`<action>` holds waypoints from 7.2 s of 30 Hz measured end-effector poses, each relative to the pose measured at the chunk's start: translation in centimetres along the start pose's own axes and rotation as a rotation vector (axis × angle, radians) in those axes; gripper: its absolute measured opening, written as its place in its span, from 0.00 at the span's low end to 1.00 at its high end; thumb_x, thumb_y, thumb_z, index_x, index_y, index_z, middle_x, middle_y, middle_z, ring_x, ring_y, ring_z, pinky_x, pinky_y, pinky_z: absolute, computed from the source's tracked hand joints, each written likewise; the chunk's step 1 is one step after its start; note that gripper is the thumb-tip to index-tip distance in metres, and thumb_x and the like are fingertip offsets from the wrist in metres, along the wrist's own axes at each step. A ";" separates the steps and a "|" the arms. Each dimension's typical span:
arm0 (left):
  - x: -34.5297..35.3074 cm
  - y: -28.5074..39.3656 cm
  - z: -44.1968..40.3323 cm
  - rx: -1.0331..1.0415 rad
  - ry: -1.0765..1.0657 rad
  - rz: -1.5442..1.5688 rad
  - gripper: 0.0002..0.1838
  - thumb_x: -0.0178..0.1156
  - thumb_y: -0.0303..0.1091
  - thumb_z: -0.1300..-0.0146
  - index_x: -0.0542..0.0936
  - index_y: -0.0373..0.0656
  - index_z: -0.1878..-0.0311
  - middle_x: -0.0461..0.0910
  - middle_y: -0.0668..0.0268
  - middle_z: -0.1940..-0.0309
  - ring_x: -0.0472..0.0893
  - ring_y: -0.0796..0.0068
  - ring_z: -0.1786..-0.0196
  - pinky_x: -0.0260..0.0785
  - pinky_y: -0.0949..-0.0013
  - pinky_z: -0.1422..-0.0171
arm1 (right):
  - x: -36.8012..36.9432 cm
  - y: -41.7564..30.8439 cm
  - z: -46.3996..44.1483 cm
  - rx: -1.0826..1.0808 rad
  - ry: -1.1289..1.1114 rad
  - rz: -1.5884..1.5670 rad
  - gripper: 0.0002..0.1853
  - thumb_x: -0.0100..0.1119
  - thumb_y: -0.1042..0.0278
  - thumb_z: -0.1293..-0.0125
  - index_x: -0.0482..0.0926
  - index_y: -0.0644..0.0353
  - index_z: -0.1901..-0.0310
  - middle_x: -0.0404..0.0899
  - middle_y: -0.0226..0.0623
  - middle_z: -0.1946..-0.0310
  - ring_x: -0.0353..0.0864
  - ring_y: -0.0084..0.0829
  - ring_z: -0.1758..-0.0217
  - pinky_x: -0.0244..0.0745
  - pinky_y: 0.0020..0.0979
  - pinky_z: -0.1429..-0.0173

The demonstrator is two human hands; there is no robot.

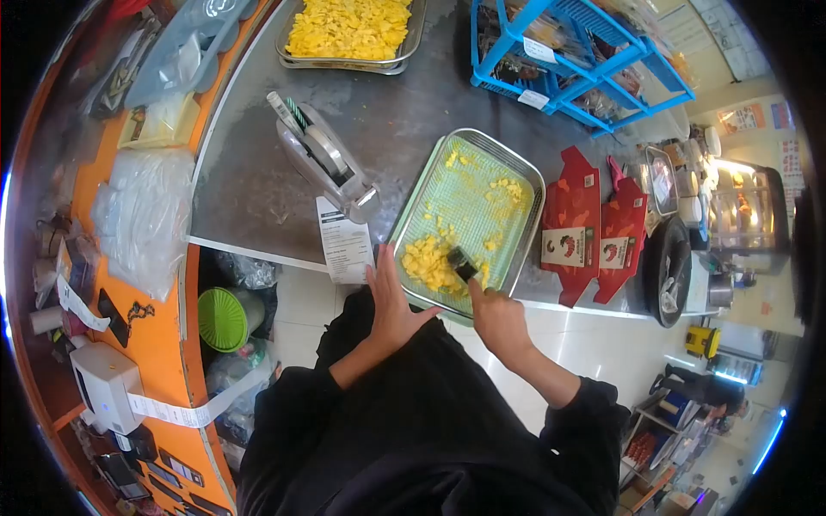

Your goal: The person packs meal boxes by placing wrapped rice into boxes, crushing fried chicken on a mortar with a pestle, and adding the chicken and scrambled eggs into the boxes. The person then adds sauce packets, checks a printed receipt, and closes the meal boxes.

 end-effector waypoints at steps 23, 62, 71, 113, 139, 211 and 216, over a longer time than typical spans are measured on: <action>0.7 0.4 -0.8 0.012 0.054 -0.010 0.73 0.76 0.56 0.68 0.34 0.34 0.30 0.39 0.44 0.30 0.40 0.48 0.26 0.27 0.39 0.29 | 5.2 4.6 0.4 0.470 -0.291 -1.885 0.12 0.48 0.59 0.29 0.75 0.58 0.60 0.52 0.16 0.85 0.48 0.12 0.84 0.44 0.19 0.80; 1.1 0.5 -0.1 -0.015 0.064 -0.113 0.76 0.76 0.59 0.75 0.35 0.36 0.30 0.40 0.45 0.29 0.40 0.45 0.27 0.29 0.40 0.29 | -5.5 7.9 2.0 0.167 0.615 -0.316 0.14 0.53 0.72 0.41 0.78 0.57 0.53 0.77 0.38 0.76 0.78 0.36 0.73 0.74 0.36 0.70; 1.4 -0.6 0.2 -0.016 0.048 -0.091 0.77 0.76 0.60 0.74 0.33 0.33 0.30 0.38 0.43 0.29 0.40 0.44 0.27 0.29 0.39 0.29 | 0.8 2.4 -1.4 -0.170 0.273 0.057 0.15 0.52 0.73 0.46 0.75 0.56 0.54 0.74 0.32 0.79 0.78 0.30 0.75 0.71 0.30 0.80; 2.5 0.1 -0.2 0.129 0.069 -0.009 0.71 0.76 0.51 0.66 0.34 0.31 0.31 0.41 0.42 0.31 0.45 0.41 0.29 0.30 0.39 0.28 | 0.8 -1.9 -0.6 -0.118 0.027 -0.342 0.14 0.52 0.69 0.40 0.77 0.54 0.52 0.76 0.42 0.81 0.80 0.38 0.76 0.72 0.37 0.73; -0.4 -2.0 0.2 0.041 0.003 0.084 0.49 0.62 0.45 0.43 0.42 0.33 0.30 0.47 0.45 0.32 0.48 0.50 0.30 0.36 0.54 0.27 | -5.4 15.3 10.1 0.266 0.074 -2.223 0.21 0.46 0.59 0.30 0.71 0.73 0.50 0.49 0.16 0.87 0.47 0.12 0.86 0.43 0.20 0.81; -49.2 -33.3 -24.8 -0.372 0.771 1.054 0.23 0.55 0.41 0.44 0.72 0.39 0.47 0.73 0.64 0.53 0.70 0.70 0.45 0.60 0.66 0.39 | -10.5 -33.1 -62.4 -0.629 0.352 -1.227 0.15 0.46 0.59 0.29 0.76 0.62 0.62 0.75 0.35 0.58 0.73 0.31 0.53 0.65 0.29 0.47; -50.8 -31.1 -21.8 -0.331 1.073 0.534 0.24 0.54 0.38 0.40 0.66 0.35 0.43 0.65 0.61 0.43 0.66 0.67 0.41 0.56 0.65 0.37 | -17.3 -22.5 -54.8 -0.386 0.520 -0.975 0.10 0.53 0.66 0.36 0.79 0.61 0.57 0.80 0.41 0.70 0.78 0.40 0.69 0.71 0.33 0.66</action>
Point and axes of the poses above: each hand's wrist, its own z-axis away from the middle knuckle, its own x-axis out of the palm, y = z × x, the point moved 6 cm from there along -z, towards the middle knuckle
